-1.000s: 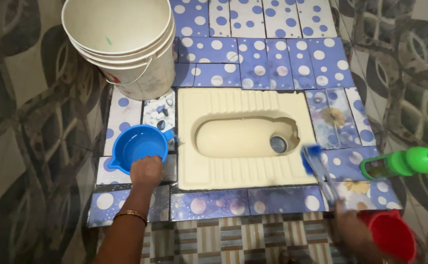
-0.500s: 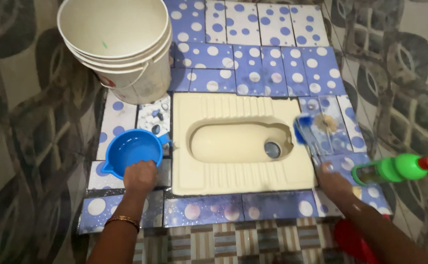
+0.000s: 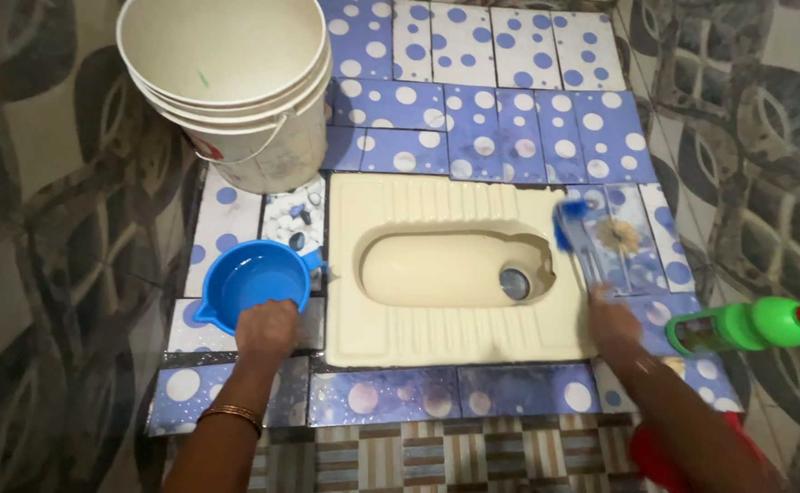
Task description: The person scrubs a squat toilet with a long-handled brush, repeatedly scooping water from a blue jug to rinse the bowl. They then rinse the brush under a wall tap and continue scrubbing the toilet surface.
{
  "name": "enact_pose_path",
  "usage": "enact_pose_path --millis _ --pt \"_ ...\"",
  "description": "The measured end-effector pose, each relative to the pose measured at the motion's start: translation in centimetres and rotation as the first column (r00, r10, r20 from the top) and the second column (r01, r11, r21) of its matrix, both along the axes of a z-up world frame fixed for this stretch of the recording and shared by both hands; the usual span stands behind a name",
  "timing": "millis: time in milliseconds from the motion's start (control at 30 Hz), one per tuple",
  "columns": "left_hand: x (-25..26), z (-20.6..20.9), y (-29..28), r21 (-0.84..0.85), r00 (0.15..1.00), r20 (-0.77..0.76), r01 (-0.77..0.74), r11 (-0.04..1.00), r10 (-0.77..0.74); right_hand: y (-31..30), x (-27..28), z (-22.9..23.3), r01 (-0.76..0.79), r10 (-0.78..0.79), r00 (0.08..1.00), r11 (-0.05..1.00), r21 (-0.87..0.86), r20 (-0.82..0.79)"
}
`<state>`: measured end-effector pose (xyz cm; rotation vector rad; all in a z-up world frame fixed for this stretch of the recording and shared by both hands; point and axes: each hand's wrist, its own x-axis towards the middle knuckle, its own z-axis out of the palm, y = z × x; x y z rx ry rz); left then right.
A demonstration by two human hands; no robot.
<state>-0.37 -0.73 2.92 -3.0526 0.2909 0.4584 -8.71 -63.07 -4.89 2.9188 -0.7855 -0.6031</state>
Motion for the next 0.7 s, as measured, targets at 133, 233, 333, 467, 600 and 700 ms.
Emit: enact_pose_path --millis 133,233,333,467,600,700 --pt "0.1 0.7 -0.4 -0.013 0.999 -0.029 -0.034 0.999 0.033 12.7 11.8 -5.8 -0.021 0.065 0.97 0.982 -0.187 0.232" --pt "-0.1 0.7 -0.6 -0.007 0.998 -0.045 -0.052 0.999 0.052 24.5 12.9 -8.5 -0.132 0.161 0.96 0.981 -0.139 0.229" --pt "0.0 0.1 -0.6 -0.011 0.999 -0.016 -0.04 0.999 0.04 28.9 12.0 -8.9 -0.299 0.317 0.922 0.948 -0.108 0.225" --pt "0.1 -1.3 0.1 -0.035 0.998 0.064 0.019 0.999 -0.017 24.1 8.8 -9.0 -0.398 0.484 0.803 0.869 -0.293 0.346" --pt "0.1 -2.1 0.1 -0.059 0.999 0.04 -0.005 0.998 0.008 14.6 5.4 -3.6 -0.071 0.072 0.995 0.997 -0.017 0.063" --pt "0.5 -2.0 0.0 -0.07 1.0 0.018 -0.018 0.997 0.02 12.9 4.5 -0.5 0.262 -0.267 0.95 0.964 0.052 0.162"
